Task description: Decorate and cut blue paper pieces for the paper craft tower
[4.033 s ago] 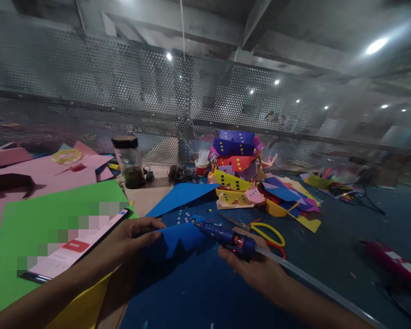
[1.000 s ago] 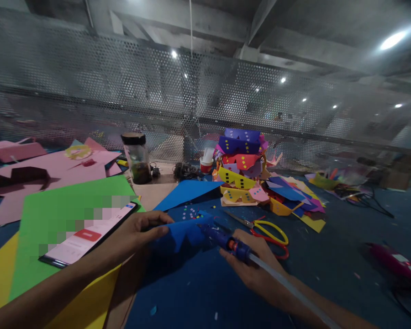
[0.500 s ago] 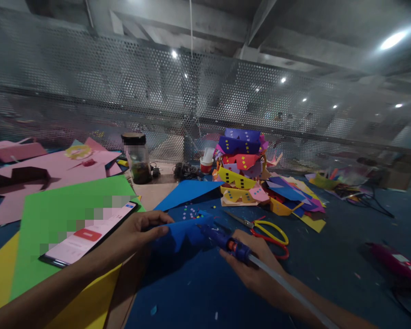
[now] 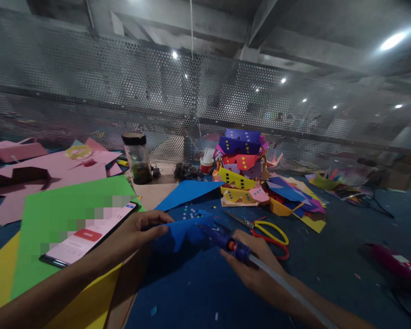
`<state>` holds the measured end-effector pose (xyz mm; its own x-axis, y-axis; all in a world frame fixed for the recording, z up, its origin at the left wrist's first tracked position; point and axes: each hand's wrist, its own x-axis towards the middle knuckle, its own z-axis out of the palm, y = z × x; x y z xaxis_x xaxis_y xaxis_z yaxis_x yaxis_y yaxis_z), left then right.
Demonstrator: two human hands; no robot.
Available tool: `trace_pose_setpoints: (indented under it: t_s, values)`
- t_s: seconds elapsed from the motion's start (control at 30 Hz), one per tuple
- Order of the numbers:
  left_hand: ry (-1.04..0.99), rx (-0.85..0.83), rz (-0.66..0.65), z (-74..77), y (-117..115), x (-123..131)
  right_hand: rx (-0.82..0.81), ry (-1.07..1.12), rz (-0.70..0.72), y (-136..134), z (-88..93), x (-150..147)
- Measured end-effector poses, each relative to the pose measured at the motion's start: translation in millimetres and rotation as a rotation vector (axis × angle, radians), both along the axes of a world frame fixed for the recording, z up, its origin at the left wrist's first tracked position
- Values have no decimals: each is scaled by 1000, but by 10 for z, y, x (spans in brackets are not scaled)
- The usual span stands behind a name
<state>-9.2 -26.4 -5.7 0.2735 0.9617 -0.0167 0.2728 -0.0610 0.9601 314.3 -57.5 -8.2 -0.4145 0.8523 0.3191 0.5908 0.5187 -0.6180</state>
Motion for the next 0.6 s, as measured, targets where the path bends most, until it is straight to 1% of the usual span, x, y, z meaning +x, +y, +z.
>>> trace_pose_setpoints:
  t_s: [0.37, 0.53, 0.6]
  values:
    - [-59, -9, -3, -38, 29, -5, -32, -6, -17, -11, 5, 5]
    - [-64, -31, 4, -8, -13, 16, -89, 56, 0, -3, -86, 5]
    - [-69, -35, -2, -3, -24, 22, -99, 141, -34, 8, -125, -14]
